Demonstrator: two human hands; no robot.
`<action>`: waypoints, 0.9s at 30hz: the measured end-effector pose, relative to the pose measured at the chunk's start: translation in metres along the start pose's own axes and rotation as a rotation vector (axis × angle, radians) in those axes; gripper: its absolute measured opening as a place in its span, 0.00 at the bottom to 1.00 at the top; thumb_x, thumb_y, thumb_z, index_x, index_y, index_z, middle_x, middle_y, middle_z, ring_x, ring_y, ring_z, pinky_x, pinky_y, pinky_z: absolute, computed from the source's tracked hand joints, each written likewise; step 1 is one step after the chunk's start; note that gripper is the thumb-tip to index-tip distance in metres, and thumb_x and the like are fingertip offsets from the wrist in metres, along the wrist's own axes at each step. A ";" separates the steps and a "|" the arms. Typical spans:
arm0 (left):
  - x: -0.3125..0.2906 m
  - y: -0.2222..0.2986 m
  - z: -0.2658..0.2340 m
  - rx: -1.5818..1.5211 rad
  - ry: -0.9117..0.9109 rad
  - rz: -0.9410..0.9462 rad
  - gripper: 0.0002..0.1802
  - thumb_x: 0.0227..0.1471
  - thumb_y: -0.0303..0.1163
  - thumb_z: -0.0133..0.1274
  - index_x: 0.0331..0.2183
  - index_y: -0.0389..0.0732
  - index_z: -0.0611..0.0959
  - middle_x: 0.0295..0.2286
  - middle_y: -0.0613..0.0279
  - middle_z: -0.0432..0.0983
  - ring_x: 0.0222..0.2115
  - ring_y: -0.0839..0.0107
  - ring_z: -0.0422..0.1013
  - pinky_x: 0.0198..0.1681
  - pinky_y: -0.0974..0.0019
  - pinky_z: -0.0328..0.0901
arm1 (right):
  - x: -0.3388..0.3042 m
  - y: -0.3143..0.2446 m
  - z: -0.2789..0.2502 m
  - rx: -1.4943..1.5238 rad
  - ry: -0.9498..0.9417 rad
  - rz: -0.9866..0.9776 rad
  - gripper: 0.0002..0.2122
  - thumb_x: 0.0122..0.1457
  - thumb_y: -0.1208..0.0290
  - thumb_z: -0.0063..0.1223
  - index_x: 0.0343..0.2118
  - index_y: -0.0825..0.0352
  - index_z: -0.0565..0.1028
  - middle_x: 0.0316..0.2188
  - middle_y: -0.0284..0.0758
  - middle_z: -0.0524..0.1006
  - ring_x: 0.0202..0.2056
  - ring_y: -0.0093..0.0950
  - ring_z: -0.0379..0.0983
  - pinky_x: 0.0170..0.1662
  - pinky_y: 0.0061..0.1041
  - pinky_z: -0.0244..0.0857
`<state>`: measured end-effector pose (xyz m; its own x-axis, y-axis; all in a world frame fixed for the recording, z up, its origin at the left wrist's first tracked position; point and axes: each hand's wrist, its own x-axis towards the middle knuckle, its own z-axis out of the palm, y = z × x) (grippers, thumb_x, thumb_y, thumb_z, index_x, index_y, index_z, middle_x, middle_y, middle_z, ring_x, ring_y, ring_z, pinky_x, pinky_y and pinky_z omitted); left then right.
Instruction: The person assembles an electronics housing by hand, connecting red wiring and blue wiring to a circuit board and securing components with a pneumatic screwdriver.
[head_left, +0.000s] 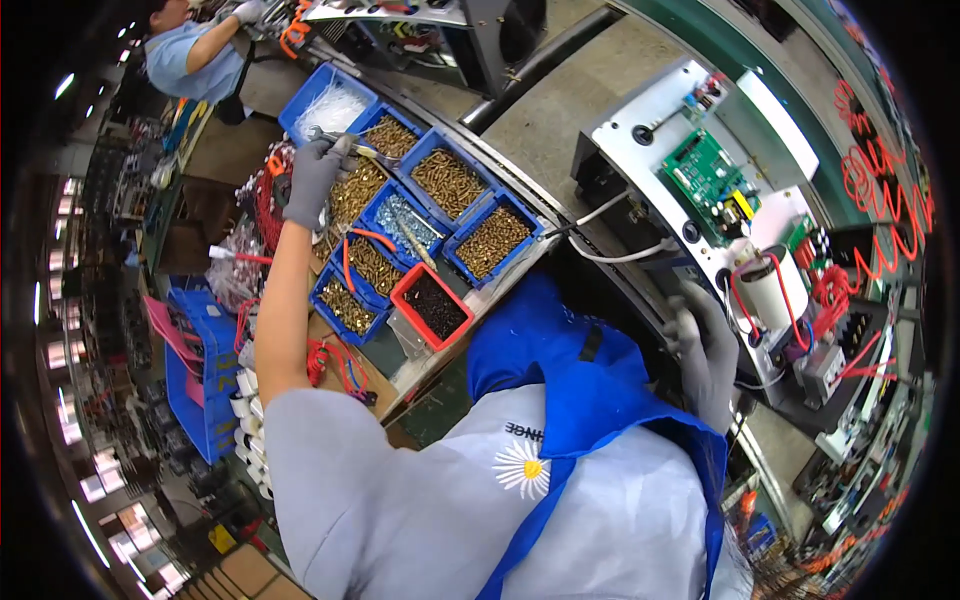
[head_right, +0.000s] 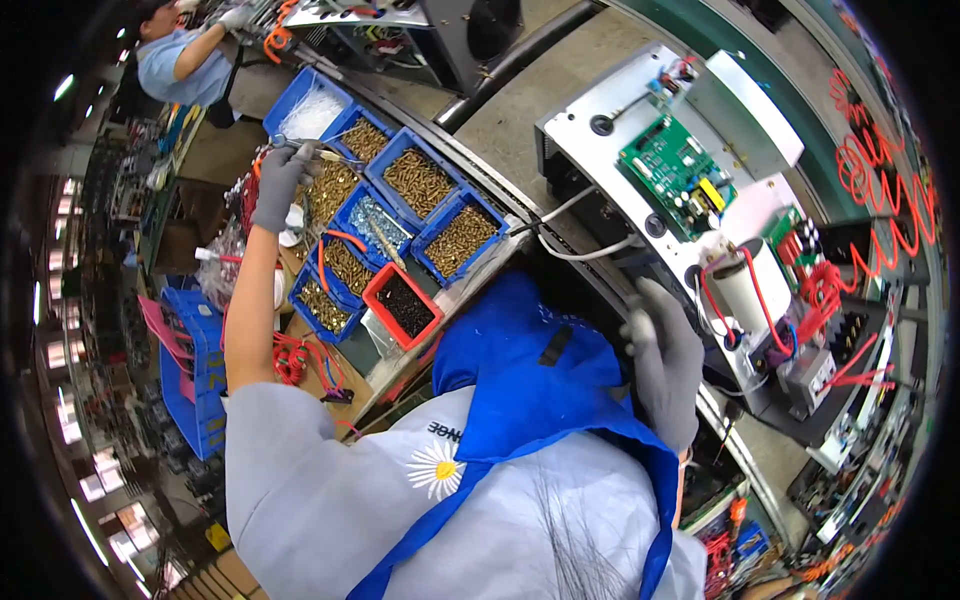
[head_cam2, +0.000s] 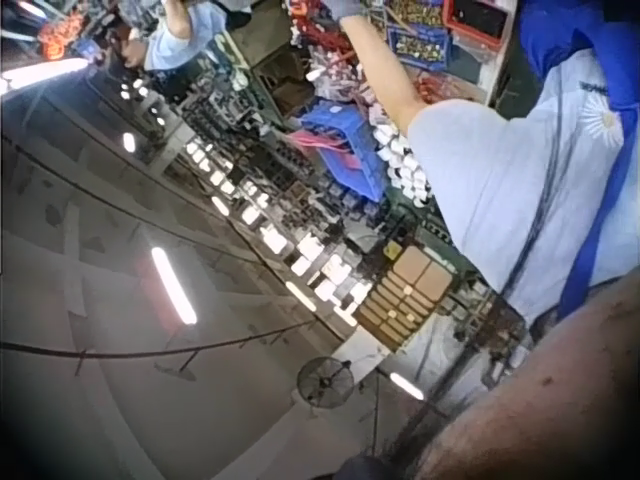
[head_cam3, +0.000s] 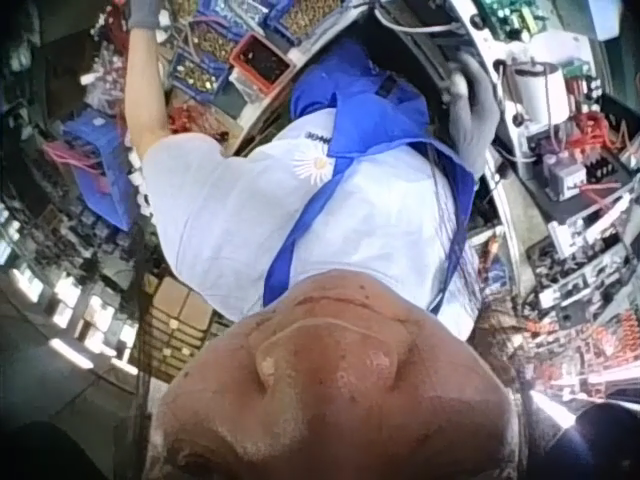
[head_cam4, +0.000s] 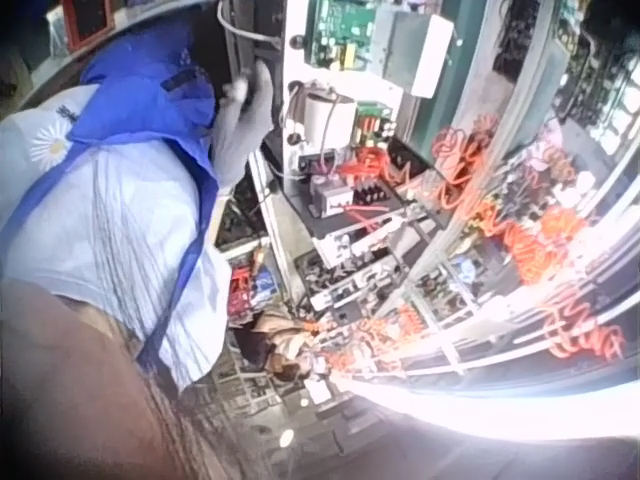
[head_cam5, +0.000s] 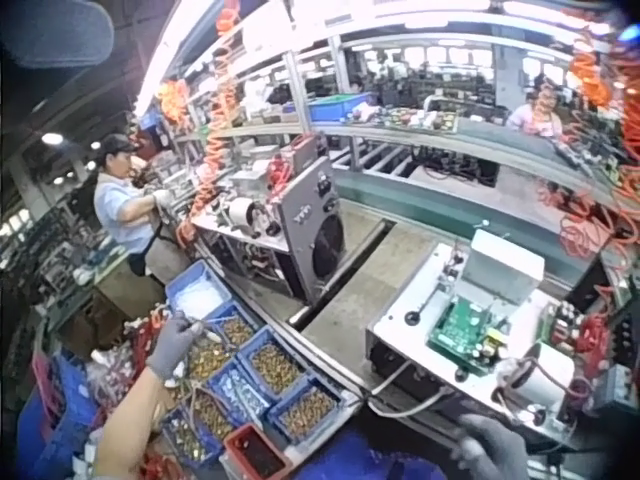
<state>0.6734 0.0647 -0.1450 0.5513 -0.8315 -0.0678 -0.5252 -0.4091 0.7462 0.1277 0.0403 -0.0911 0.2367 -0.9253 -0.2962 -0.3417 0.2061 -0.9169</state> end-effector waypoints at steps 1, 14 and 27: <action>-0.015 0.032 0.008 -0.198 -0.049 0.040 0.17 0.55 0.39 0.54 0.39 0.35 0.83 0.27 0.60 0.80 0.27 0.76 0.74 0.28 0.74 0.66 | 0.004 -0.005 0.003 0.049 -0.051 0.022 0.16 0.62 0.72 0.44 0.53 0.68 0.70 0.41 0.35 0.77 0.34 0.20 0.72 0.36 0.19 0.66; -0.167 0.255 0.190 0.143 -0.248 1.667 0.11 0.39 0.33 0.60 0.31 0.51 0.83 0.37 0.71 0.74 0.34 0.69 0.71 0.31 0.66 0.66 | 0.002 0.006 0.001 0.791 -0.336 0.007 0.16 0.65 0.63 0.40 0.42 0.73 0.73 0.31 0.34 0.75 0.29 0.21 0.73 0.32 0.17 0.70; -0.177 0.335 0.239 -0.137 -0.576 0.940 0.16 0.49 0.36 0.60 0.39 0.38 0.82 0.23 0.61 0.75 0.19 0.76 0.70 0.23 0.73 0.64 | -0.047 0.012 -0.060 0.588 -0.031 0.029 0.12 0.58 0.66 0.45 0.32 0.71 0.76 0.25 0.34 0.77 0.24 0.18 0.73 0.27 0.17 0.66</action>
<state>0.2451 -0.0154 -0.0408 -0.4310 -0.8536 0.2925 -0.4803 0.4915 0.7265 0.0580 0.0669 -0.0721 0.2644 -0.9088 -0.3226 0.2117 0.3811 -0.9000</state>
